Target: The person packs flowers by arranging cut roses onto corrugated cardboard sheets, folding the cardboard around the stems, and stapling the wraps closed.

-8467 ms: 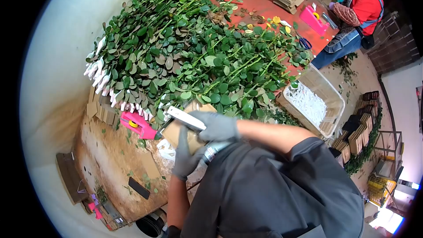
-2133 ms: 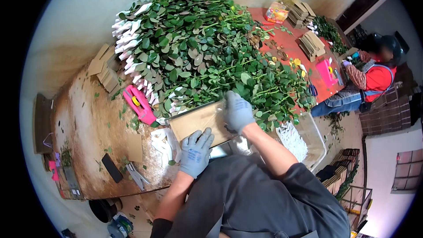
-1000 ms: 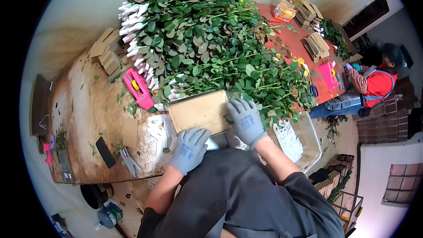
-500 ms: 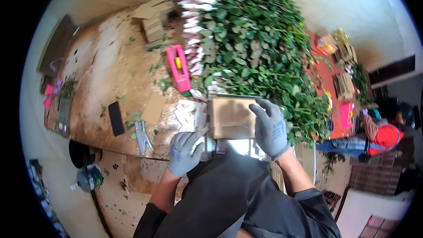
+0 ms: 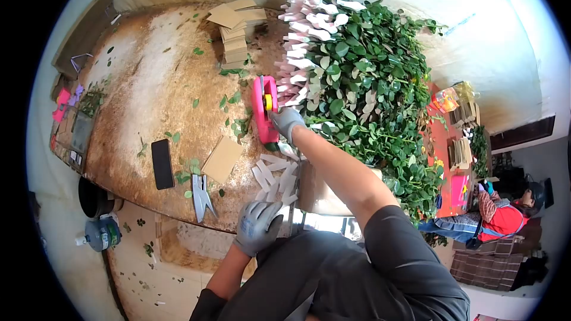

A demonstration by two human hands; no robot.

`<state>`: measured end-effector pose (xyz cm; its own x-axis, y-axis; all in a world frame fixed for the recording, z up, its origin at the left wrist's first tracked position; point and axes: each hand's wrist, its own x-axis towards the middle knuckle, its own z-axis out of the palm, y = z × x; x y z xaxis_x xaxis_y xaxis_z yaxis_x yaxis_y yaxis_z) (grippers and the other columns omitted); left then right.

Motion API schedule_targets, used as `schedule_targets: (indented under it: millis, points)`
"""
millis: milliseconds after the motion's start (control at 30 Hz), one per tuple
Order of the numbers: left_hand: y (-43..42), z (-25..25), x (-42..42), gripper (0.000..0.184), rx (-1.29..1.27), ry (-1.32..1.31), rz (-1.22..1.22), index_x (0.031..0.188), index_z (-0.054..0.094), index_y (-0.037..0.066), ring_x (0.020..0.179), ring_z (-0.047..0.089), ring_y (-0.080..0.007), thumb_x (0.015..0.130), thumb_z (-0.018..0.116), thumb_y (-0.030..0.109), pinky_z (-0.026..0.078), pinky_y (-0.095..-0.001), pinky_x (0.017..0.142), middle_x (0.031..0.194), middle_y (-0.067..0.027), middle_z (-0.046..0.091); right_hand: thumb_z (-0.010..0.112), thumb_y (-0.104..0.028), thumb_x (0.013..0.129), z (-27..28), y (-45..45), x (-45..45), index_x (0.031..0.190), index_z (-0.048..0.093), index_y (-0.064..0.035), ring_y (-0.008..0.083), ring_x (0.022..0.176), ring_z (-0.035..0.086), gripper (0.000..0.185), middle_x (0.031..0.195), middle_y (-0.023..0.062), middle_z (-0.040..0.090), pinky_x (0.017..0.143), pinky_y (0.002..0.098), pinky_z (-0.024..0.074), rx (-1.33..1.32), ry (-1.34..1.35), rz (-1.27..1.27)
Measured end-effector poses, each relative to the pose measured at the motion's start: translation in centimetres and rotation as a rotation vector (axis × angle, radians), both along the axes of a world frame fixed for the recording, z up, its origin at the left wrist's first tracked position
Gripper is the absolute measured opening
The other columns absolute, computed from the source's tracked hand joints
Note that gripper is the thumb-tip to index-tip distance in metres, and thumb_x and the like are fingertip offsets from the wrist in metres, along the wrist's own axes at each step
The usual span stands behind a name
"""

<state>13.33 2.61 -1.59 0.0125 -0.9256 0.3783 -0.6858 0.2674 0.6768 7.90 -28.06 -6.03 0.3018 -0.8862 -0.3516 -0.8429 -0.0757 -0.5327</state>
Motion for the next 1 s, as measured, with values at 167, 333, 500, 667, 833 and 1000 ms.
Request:
schedule_targets:
  millis: [167, 333, 500, 667, 833, 1000]
  points:
    - [-0.1, -1.5, 1.5, 0.033, 0.041, 0.067, 0.006, 0.113, 0.071, 0.004, 0.091, 0.067, -0.0303, 0.08, 0.076, 0.008, 0.051, -0.0416, 0.084, 0.099, -0.0112, 0.071, 0.062, -0.045, 0.095, -3.4, -1.5, 1.8, 0.098, 0.076, 0.0005, 0.0444, 0.099, 0.069, 0.048, 0.1, 0.0271, 0.073, 0.086, 0.0482, 0.0539, -0.036, 0.042, -0.017]
    - [-1.5, -2.2, 2.2, 0.033, 0.022, 0.066, -0.009, 0.113, 0.071, 0.002, 0.089, 0.067, -0.0317, 0.081, 0.075, 0.009, 0.052, -0.0431, 0.084, 0.098, -0.0126, 0.071, 0.063, -0.03, 0.098, 1.1, 4.2, -1.2, 0.098, 0.072, 0.002, 0.0433, 0.095, 0.064, 0.034, 0.098, 0.0236, 0.069, 0.086, 0.0482, 0.051, -0.564, -0.245, 0.05]
    - [-2.4, -2.1, 1.9, 0.033, 0.053, 0.099, -0.03, 0.111, 0.071, 0.001, 0.088, 0.066, -0.0338, 0.08, 0.076, 0.01, 0.053, -0.0448, 0.083, 0.096, -0.0144, 0.07, 0.063, -0.027, 0.098, -1.2, 10.3, -4.0, 0.096, 0.071, 0.0011, 0.035, 0.076, 0.064, 0.029, 0.088, 0.0169, 0.069, 0.071, 0.0437, 0.0526, -0.093, -0.303, -0.201]
    - [-2.6, -1.7, 1.3, 0.03, -0.029, 0.094, -0.069, 0.108, 0.071, 0.001, 0.089, 0.066, -0.035, 0.078, 0.076, 0.008, 0.052, -0.0457, 0.083, 0.096, -0.0149, 0.07, 0.06, -0.027, 0.099, -7.8, 10.4, -0.4, 0.097, 0.071, -0.0005, 0.0218, 0.059, 0.062, 0.029, 0.075, 0.011, 0.068, 0.055, 0.0385, 0.0495, 0.616, -0.567, -0.611]
    - [-2.0, -0.9, 1.5, 0.023, -0.045, 0.082, -0.085, 0.103, 0.071, 0.001, 0.089, 0.066, -0.0349, 0.08, 0.073, 0.002, 0.051, -0.0461, 0.082, 0.098, -0.0156, 0.071, 0.057, -0.015, 0.1, 4.1, 15.8, -1.9, 0.091, 0.064, -0.0014, 0.0173, 0.062, 0.061, 0.018, 0.069, 0.0068, 0.063, 0.059, 0.0349, 0.049, 0.621, -0.657, -0.105]
    - [-1.5, -1.4, 0.9, 0.026, 0.017, 0.107, -0.044, 0.107, 0.07, 0.002, 0.091, 0.065, -0.0334, 0.081, 0.073, 0.003, 0.051, -0.0459, 0.084, 0.096, -0.0127, 0.07, 0.055, -0.014, 0.103, 9.6, 16.0, -15.8, 0.099, 0.063, -0.0061, 0.0111, 0.068, 0.057, 0.012, 0.073, 0.0024, 0.059, 0.06, 0.0297, 0.0474, 0.032, -0.57, -0.239]
